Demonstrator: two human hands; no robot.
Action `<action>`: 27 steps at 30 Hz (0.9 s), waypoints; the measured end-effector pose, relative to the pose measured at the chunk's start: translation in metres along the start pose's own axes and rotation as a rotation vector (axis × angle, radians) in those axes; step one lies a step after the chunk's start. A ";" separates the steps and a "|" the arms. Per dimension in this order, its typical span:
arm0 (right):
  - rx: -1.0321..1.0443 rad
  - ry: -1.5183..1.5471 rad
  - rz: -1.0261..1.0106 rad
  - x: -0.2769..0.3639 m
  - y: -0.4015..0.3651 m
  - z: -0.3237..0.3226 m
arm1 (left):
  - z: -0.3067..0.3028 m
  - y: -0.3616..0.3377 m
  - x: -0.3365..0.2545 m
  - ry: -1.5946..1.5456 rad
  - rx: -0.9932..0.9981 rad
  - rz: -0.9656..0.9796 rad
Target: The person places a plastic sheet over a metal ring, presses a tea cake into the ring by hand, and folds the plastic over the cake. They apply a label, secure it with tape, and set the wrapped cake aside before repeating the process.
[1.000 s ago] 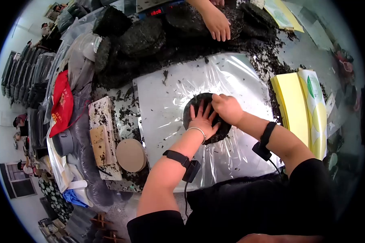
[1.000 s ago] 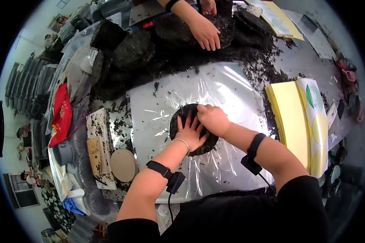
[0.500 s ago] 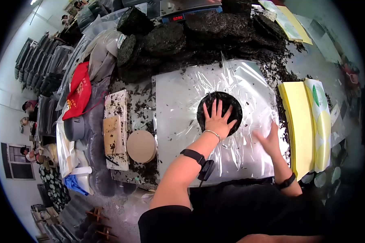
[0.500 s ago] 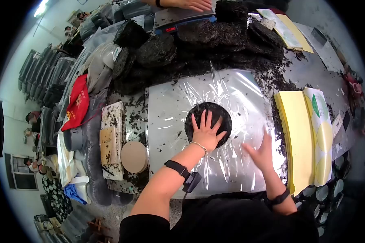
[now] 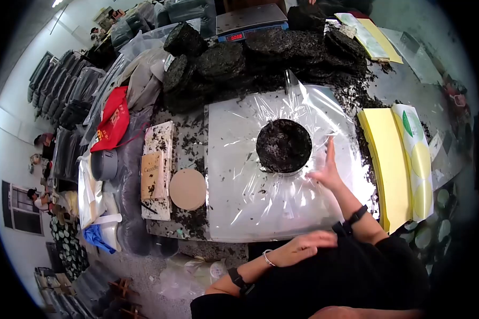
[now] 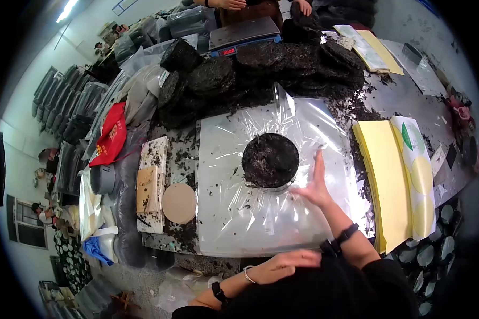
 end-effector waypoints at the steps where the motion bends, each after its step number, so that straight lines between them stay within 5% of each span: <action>1: -0.059 0.236 0.047 0.013 0.030 0.012 | 0.022 -0.012 0.036 0.213 -0.154 -0.079; 2: -0.084 0.239 0.009 0.037 0.044 0.022 | 0.027 -0.018 0.065 0.429 -0.302 -0.156; 3: -0.108 0.240 -0.028 0.061 0.058 0.032 | 0.017 -0.017 0.087 0.200 -0.453 -0.396; 4: -0.066 -0.166 -0.134 0.066 0.067 0.036 | 0.004 -0.009 0.091 0.380 -0.632 -0.365; 7: 0.157 -0.656 -0.065 0.062 0.074 0.063 | -0.059 0.065 0.044 0.589 -1.063 -0.042; 9: 0.231 -0.774 -0.102 0.050 0.078 0.060 | -0.086 0.125 0.054 0.773 -0.935 0.011; 10: 0.259 -0.832 -0.117 0.046 0.080 0.059 | -0.094 0.147 0.068 0.972 -0.532 -0.340; 12: 0.213 -0.546 -0.117 0.088 0.078 0.039 | -0.101 0.178 0.112 1.060 -0.355 -0.530; 14: 0.053 -0.260 -0.136 0.104 0.085 0.035 | -0.110 0.194 0.115 1.064 -0.199 -0.521; 17: 0.238 -0.201 -0.013 0.070 0.084 0.066 | -0.115 0.169 0.067 0.969 -0.056 -0.418; 19: 0.283 -0.373 -0.007 0.049 0.082 0.075 | -0.121 0.119 0.067 0.940 -0.363 0.028; 21: 0.372 -0.682 -0.098 0.048 0.085 0.084 | -0.135 0.095 0.078 0.658 -0.725 -0.099; 23: 0.460 -0.731 -0.096 0.053 0.080 0.083 | -0.143 0.090 0.092 0.328 -0.862 -0.228; 27: 0.603 -0.586 -0.071 0.054 0.093 0.075 | -0.186 0.163 0.108 -0.103 -0.519 -0.204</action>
Point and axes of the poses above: each hand's wrist, its own y-axis towards the middle knuckle, its own z-axis out of the palm, x = y × z, the point moved 1 cm from there along y, towards the middle knuckle, and after that the axes turned 12 degrees about y, right-handed, at the moved point
